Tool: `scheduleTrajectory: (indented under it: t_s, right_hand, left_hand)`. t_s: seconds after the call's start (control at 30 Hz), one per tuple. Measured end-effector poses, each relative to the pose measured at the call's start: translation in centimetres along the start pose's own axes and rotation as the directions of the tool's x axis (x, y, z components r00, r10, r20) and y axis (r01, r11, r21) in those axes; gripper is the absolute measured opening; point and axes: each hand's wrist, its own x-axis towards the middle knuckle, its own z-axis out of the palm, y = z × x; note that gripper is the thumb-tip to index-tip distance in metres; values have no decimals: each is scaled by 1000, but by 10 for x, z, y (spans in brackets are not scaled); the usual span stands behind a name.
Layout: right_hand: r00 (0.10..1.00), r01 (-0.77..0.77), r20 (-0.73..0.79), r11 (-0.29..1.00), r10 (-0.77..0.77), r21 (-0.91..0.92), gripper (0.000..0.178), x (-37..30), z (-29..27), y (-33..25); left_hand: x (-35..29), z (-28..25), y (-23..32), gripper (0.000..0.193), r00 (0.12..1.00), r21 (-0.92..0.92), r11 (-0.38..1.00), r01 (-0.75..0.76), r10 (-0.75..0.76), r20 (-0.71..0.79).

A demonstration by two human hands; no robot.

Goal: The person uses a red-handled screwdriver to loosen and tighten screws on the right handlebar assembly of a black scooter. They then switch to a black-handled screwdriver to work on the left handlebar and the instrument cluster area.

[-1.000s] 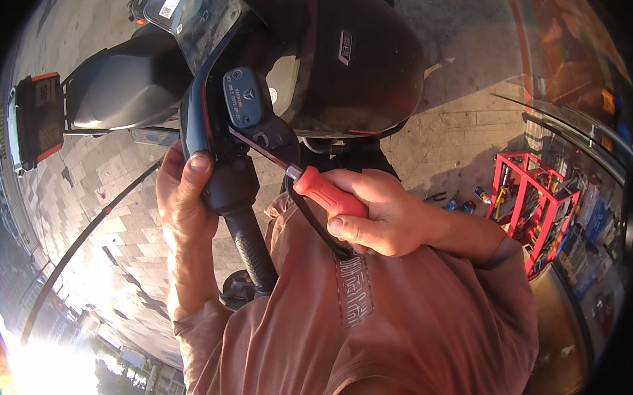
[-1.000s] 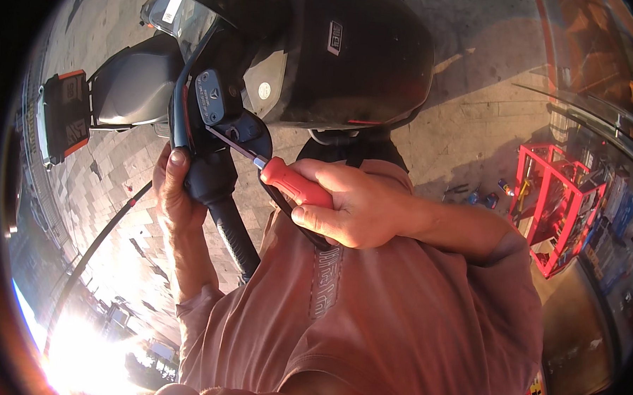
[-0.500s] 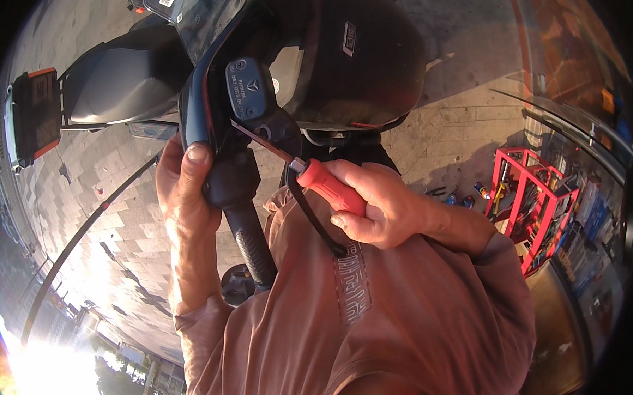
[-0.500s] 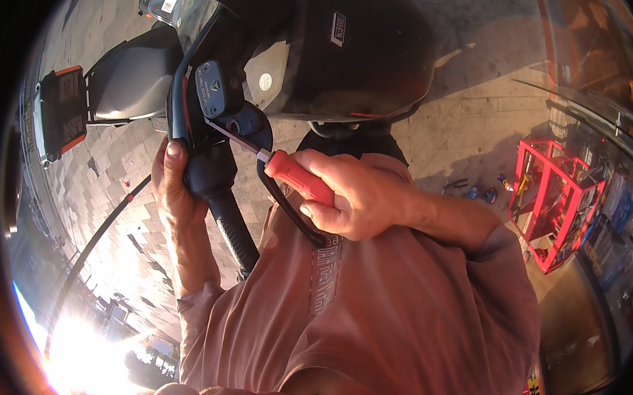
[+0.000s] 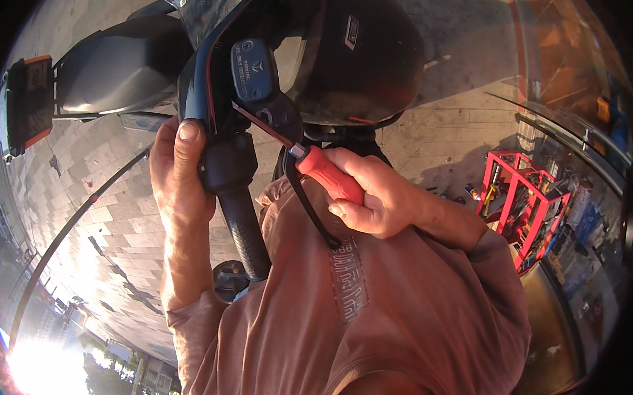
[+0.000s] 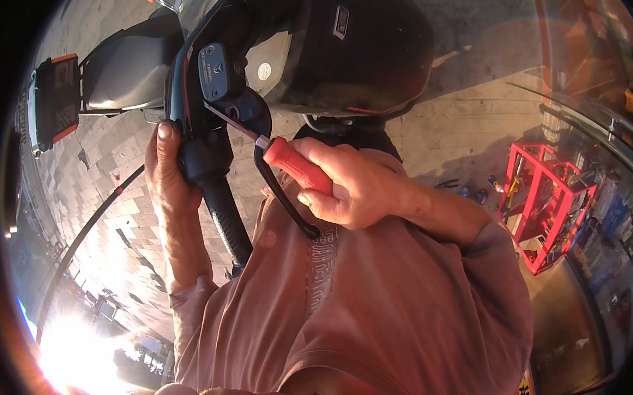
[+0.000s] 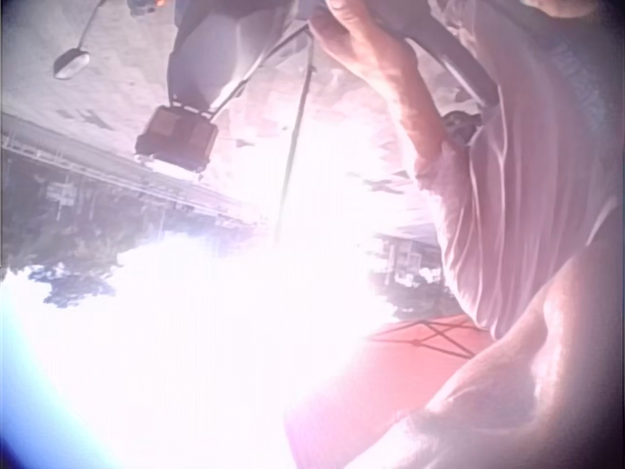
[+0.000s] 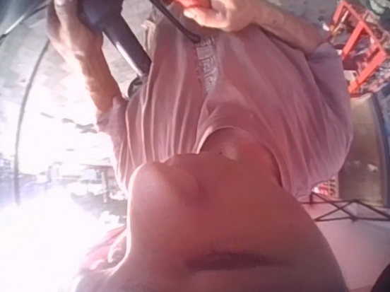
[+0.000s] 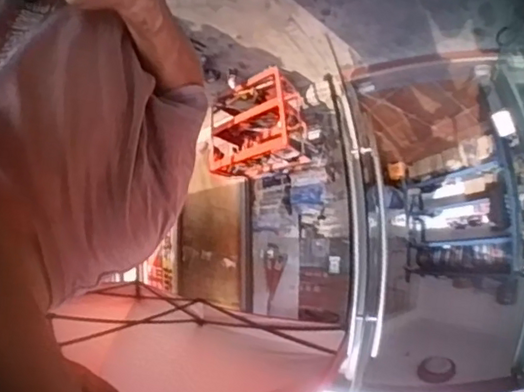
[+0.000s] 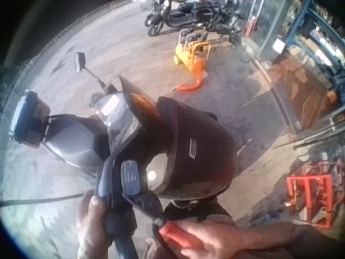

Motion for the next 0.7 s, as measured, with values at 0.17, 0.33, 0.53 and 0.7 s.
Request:
scheduleTrajectory:
  t_s: [0.17, 0.33, 0.53, 0.7]
  right_hand:
    - [998, -60, 40, 988, 54, 145, 61, -2, 0, 0]
    - [998, -45, 59, 970, 32, 239, 61, -2, -1, 3]
    - [994, 107, -25, 993, -106, 40, 56, 1, 0, 11]
    - [992, 124, -32, 992, -124, 7, 53, -1, -1, 9]
  left_hand:
    - [-1, 7, 2, 59, 999, -37, 999, 15, -17, -38]
    - [-3, 15, 8, 56, 1000, -70, 997, 21, -20, 16]
    - [4, 14, 18, 63, 980, -114, 985, 132, -112, 163]
    - [5, 18, 12, 63, 996, -180, 979, 94, -91, 22]
